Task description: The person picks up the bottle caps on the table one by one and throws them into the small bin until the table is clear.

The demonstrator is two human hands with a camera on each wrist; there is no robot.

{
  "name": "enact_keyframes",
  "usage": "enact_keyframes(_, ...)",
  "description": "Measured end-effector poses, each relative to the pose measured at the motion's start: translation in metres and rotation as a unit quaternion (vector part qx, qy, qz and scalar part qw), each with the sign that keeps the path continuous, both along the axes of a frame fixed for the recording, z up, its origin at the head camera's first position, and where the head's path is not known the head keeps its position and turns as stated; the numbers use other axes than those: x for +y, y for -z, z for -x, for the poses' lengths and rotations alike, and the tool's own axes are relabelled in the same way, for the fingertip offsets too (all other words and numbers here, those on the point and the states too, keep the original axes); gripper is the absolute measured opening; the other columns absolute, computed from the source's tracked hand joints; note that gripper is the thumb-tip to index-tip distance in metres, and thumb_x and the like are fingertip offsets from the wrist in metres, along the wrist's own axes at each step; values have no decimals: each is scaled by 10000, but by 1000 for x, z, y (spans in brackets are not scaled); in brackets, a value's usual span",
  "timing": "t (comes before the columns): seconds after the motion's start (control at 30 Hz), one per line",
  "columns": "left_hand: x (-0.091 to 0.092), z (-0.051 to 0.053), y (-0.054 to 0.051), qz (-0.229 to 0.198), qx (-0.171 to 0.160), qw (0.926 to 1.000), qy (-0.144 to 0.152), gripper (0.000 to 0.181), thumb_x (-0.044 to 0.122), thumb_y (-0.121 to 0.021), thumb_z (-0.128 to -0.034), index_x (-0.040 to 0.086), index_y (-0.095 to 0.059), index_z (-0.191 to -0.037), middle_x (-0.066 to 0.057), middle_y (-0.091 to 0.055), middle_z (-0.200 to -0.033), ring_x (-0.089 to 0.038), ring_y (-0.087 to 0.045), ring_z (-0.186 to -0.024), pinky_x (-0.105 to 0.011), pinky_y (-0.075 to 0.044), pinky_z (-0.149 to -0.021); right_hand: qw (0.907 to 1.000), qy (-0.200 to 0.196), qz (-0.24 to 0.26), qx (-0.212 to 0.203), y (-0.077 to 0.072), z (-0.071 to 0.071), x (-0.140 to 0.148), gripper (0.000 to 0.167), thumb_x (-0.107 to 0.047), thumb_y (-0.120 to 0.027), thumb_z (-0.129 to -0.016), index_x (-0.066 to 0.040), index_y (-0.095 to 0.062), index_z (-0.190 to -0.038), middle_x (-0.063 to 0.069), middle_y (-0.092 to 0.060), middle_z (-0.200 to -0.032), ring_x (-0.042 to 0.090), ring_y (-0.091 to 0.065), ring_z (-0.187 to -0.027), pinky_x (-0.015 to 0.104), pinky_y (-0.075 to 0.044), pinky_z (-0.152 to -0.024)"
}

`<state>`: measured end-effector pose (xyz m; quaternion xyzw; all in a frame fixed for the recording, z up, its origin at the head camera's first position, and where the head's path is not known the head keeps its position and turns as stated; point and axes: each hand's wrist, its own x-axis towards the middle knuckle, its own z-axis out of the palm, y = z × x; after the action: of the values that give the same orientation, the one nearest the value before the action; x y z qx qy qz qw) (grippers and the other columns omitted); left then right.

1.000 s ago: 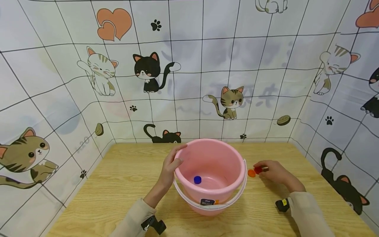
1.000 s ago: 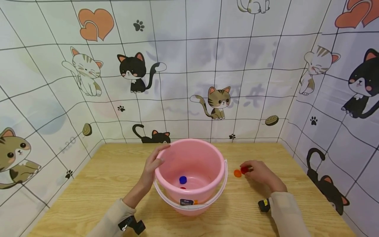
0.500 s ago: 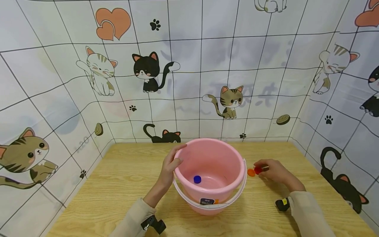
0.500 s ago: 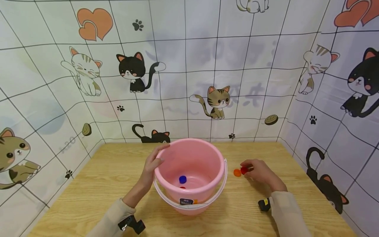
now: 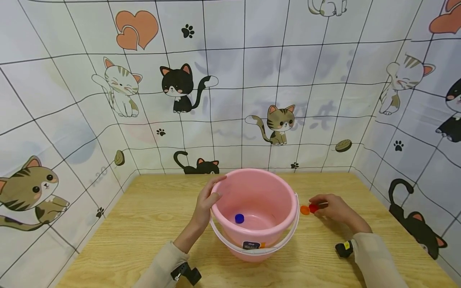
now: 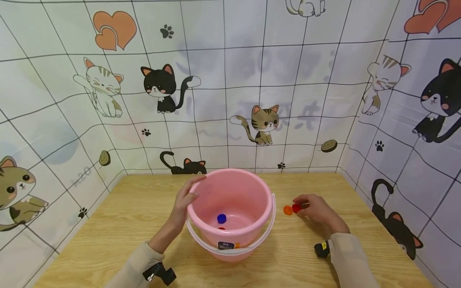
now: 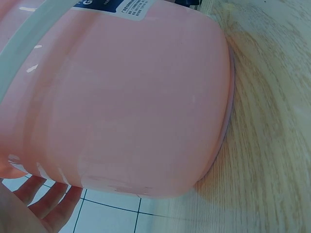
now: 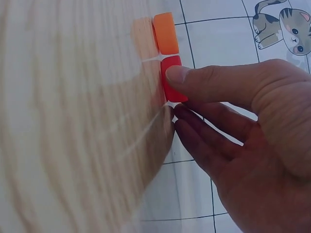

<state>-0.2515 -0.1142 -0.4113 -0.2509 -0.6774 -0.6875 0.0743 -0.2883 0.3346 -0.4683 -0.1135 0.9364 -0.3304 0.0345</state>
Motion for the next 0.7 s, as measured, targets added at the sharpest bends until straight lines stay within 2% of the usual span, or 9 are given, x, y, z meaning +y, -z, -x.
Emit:
enact_keyframes(0.2, 0, 1, 1, -8, 64, 10000, -26, 540, 147, -488, -915, 73, -540, -1448, -223, -561, -1416, -429, -605, -1159, -457, -597, -926, 9999, 87, 13, -51, 2, 0, 0, 414, -19, -767, -853, 51, -681, -1251, 247, -691, -1227, 377, -679, -1086, 520, -591, -942)
enact_keyframes(0.43, 1, -1, -1, -10, 42, 10000, -46, 547, 150, -487, -909, 80, -544, -1448, -202, -561, -1430, -444, -586, -1183, -498, -586, -943, 9999, 123, -20, -52, 1, -1, 0, 423, -47, -771, -856, 60, -682, -1255, 244, -702, -1216, 362, -681, -1071, 517, -592, -936)
enact_keyframes(0.7, 1, 0, 0, -16, 31, 10000, 13, 545, 146, -479, -919, 80, -533, -1457, -213, -552, -1428, -421, -600, -1166, -460, -600, -921, 9998, 184, -77, 55, 0, -1, 0, 403, -118, -816, -841, 39, -714, -1198, 191, -733, -1129, 274, -672, -980, 453, -608, -866)
